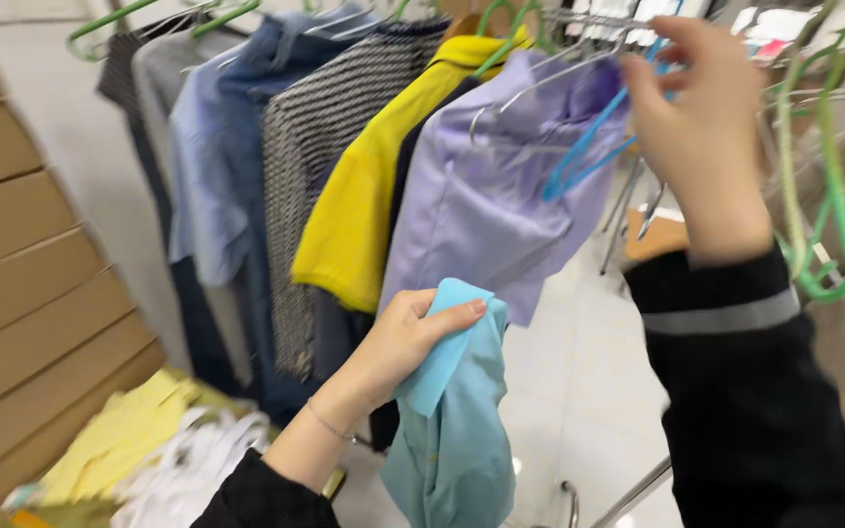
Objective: The person takes a light blue polo shirt, a purple pair of shorts, and a black long-sleeved shirt from a clothing rack. They lay each item on a table, fold them neatly by hand, and place them into a stack.
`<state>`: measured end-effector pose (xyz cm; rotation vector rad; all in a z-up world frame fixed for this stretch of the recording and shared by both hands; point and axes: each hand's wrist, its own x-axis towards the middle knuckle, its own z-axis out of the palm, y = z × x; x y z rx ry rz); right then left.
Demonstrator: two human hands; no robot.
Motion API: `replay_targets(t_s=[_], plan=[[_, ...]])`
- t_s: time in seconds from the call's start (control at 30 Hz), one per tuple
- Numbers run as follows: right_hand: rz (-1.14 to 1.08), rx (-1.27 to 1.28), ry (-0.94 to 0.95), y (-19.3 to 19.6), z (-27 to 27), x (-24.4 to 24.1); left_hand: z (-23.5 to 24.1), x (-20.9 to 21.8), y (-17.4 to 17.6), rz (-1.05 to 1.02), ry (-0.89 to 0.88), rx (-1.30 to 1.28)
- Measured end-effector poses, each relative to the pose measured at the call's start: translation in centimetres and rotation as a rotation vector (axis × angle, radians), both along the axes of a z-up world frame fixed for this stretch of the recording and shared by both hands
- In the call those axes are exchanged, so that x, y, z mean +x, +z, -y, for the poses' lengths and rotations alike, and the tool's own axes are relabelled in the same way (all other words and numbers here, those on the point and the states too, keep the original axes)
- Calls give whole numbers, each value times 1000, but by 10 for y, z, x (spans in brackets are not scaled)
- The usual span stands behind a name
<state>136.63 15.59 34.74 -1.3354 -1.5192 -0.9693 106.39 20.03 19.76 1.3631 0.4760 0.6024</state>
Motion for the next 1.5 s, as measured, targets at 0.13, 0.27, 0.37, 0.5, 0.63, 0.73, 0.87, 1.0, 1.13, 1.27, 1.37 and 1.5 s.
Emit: replay_targets(t_s=[0.13,0.27,0.37,0.5,0.63,0.73,0.87,1.0,1.13,1.27,1.37,1.5], plan=[[-79,53,137,-77,112,-142,19,-46,-24,-28,2,-89],[-718,-331,358,-185,151,-197,53,-88,-57,-61,-35,-46],[-968,-616,499,-256,163,-230,91,-121,-82,-80,13,-38],[-1090,-883,558,-288,197,-280,149,-164,-103,-63,180,-15],[-1109,-1057,412,-309,228,-310,205,-201,-120,-83,367,50],[-952,-1039,371,-326,239,-312,233,-228,-152,-150,605,29],[-694,-770,639,-313,244,-329,280,-274,-202,-247,590,45],[-474,-819,824,-296,243,-347,326,-331,-288,-238,886,-173],[-363,-911,959,-277,256,-344,397,-360,-418,-472,1215,-244],[-205,-908,1175,-255,275,-337,445,-323,-479,-702,1131,-147],[-154,-938,1252,-238,288,-328,444,-293,-464,-650,1061,-128],[-113,-921,1293,-236,294,-317,481,-256,-448,-666,955,-95]])
